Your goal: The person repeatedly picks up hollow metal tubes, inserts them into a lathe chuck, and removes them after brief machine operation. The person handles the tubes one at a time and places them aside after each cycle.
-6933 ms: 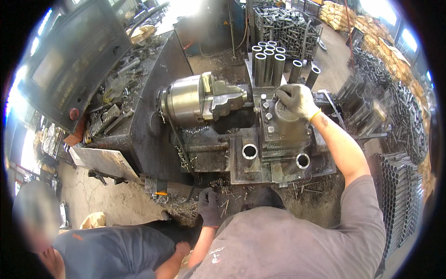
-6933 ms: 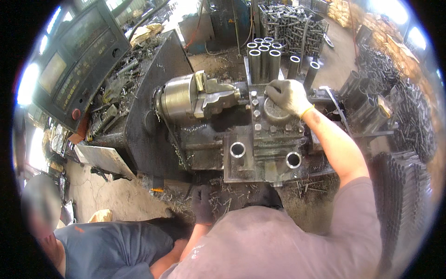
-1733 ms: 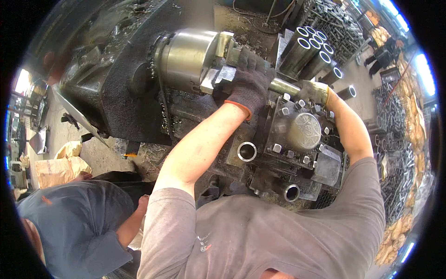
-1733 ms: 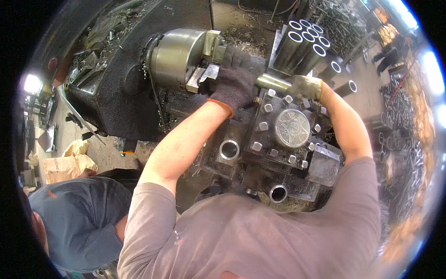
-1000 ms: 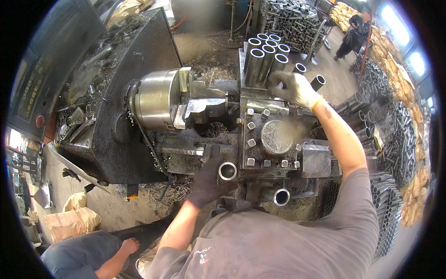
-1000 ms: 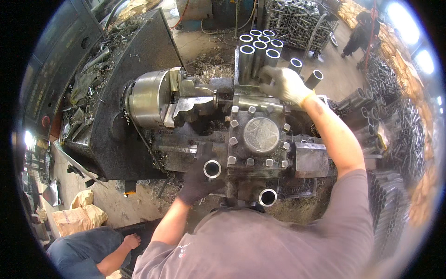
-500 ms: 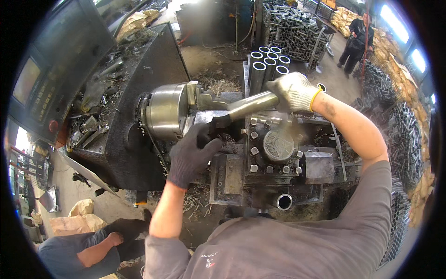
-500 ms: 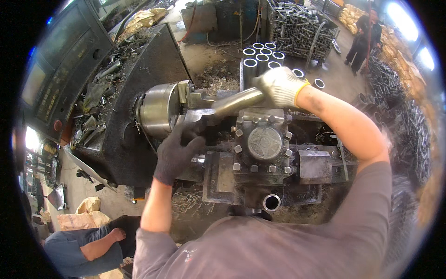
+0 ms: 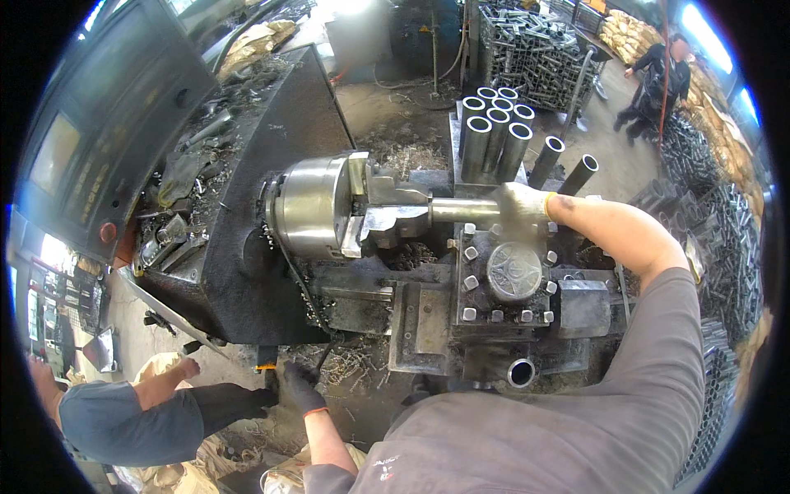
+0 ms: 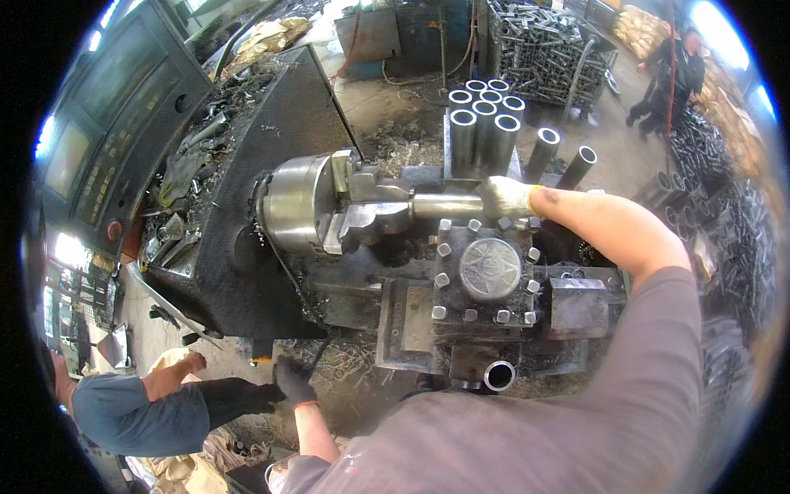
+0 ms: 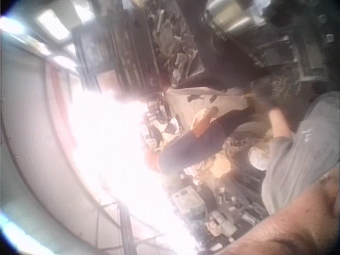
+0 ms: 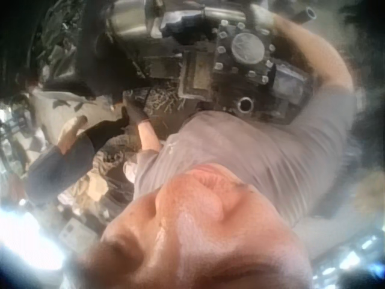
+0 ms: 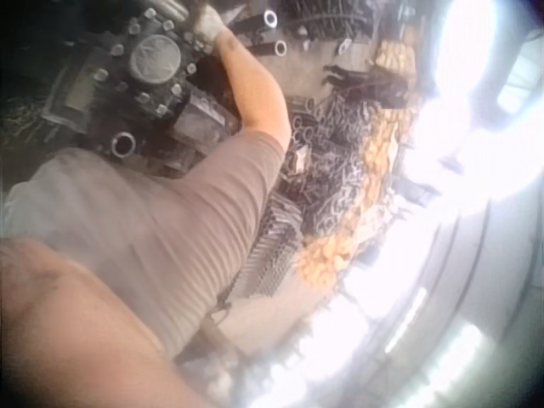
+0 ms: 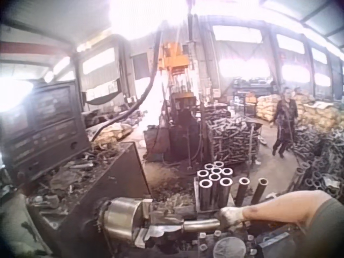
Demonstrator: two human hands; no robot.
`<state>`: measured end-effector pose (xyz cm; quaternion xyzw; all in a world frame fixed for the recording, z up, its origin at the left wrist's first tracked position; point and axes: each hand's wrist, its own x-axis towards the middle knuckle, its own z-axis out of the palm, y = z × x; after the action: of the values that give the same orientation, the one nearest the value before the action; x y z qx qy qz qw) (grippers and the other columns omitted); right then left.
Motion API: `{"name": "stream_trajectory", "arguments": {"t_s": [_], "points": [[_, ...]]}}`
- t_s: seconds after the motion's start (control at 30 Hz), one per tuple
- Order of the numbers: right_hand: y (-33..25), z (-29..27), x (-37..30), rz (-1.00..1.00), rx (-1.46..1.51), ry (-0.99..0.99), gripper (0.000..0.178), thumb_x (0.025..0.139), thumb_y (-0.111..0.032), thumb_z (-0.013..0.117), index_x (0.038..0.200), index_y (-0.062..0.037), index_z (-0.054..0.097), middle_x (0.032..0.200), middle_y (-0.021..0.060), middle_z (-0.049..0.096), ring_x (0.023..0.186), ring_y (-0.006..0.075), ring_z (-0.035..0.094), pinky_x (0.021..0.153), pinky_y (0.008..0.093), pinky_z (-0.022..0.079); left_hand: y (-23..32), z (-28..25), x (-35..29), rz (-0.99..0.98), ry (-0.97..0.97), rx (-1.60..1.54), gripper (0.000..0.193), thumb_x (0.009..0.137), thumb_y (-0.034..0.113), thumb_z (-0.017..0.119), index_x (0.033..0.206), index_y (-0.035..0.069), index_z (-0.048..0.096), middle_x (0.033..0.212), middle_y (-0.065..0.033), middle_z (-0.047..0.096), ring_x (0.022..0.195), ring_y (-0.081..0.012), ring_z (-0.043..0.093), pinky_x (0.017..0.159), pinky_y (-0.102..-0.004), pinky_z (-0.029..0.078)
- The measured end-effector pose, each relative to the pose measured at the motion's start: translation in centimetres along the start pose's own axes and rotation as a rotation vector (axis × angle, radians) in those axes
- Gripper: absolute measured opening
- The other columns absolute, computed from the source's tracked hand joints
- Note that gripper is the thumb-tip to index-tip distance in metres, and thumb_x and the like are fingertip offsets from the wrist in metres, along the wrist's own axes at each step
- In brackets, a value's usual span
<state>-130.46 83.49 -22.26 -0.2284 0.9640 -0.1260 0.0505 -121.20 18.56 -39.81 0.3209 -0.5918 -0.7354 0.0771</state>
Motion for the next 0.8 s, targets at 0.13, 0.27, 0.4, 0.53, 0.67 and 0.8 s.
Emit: {"name": "stream_trajectory", "arguments": {"t_s": [0.13, 0.27, 0.4, 0.53, 0.67, 0.8], "points": [[0.3, 0.8, 0.5, 0.109, 0.077, -0.038, 0.026, 0.08, -0.024, 0.079, 0.087, 0.0002, 0.073, 0.081, 0.0212, 0.071, 0.072, 0.0413, 0.068, 0.069, 0.0477, 0.055, 1.4, -3.3, 4.0, 0.068, 0.317, -0.127, 0.038, 0.105, 0.044, 0.064, 0.091, 0.008, 0.063, 0.071, -0.0041, 0.056, 0.056, -0.0167, 0.052, 0.052, -0.0324, 0.045], [-0.6, 0.0, 0.9, 0.137, 0.171, -0.049, 0.021, 0.078, -0.021, 0.079, 0.084, -0.0012, 0.073, 0.079, 0.0212, 0.072, 0.07, 0.0386, 0.068, 0.066, 0.0472, 0.054, 2.7, -4.6, 5.3, 0.02, 0.266, -0.172, 0.042, 0.106, 0.048, 0.062, 0.091, 0.009, 0.062, 0.065, -0.0024, 0.05, 0.057, -0.0173, 0.052, 0.05, -0.0317, 0.043], [-1.6, -1.0, 1.9, 0.248, 0.222, -0.183, 0.024, 0.079, -0.022, 0.08, 0.09, -0.001, 0.074, 0.08, 0.0201, 0.074, 0.071, 0.0365, 0.071, 0.069, 0.0447, 0.057, 3.3, -5.0, 5.3, 0.033, 0.107, -0.188, 0.049, 0.106, 0.055, 0.058, 0.079, 0.014, 0.056, 0.062, -0.0014, 0.046, 0.056, -0.0184, 0.048, 0.053, -0.0341, 0.04], [-2.4, -1.4, 2.4, 0.275, 0.22, -0.171, 0.024, 0.078, -0.021, 0.08, 0.091, -0.0007, 0.074, 0.081, 0.0209, 0.073, 0.074, 0.0377, 0.071, 0.069, 0.0456, 0.056, 4.4, -5.3, 4.8, -0.116, -0.042, -0.388, 0.053, 0.105, 0.06, 0.055, 0.072, 0.019, 0.051, 0.059, -0.0008, 0.046, 0.053, -0.0201, 0.039, 0.056, -0.0367, 0.036], [-1.4, -1.2, 2.1, 0.241, 0.249, -0.187, 0.025, 0.078, -0.021, 0.079, 0.09, -0.001, 0.073, 0.085, 0.0211, 0.074, 0.076, 0.0384, 0.07, 0.07, 0.0471, 0.056, 5.1, -5.2, 4.8, -0.167, -0.048, -0.367, 0.048, 0.106, 0.06, 0.053, 0.079, 0.02, 0.055, 0.06, 0.0007, 0.048, 0.054, -0.0202, 0.043, 0.057, -0.0391, 0.041], [0.6, -0.5, 1.7, 0.033, 0.321, -0.044, 0.033, 0.076, -0.027, 0.08, 0.098, -0.002, 0.074, 0.088, 0.0229, 0.074, 0.078, 0.0395, 0.07, 0.073, 0.0486, 0.056, 4.7, -5.2, 5.8, -0.143, 0.092, -0.274, 0.044, 0.107, 0.06, 0.05, 0.087, 0.022, 0.058, 0.062, 0.0027, 0.05, 0.051, -0.0206, 0.045, 0.057, -0.0402, 0.046]]}}
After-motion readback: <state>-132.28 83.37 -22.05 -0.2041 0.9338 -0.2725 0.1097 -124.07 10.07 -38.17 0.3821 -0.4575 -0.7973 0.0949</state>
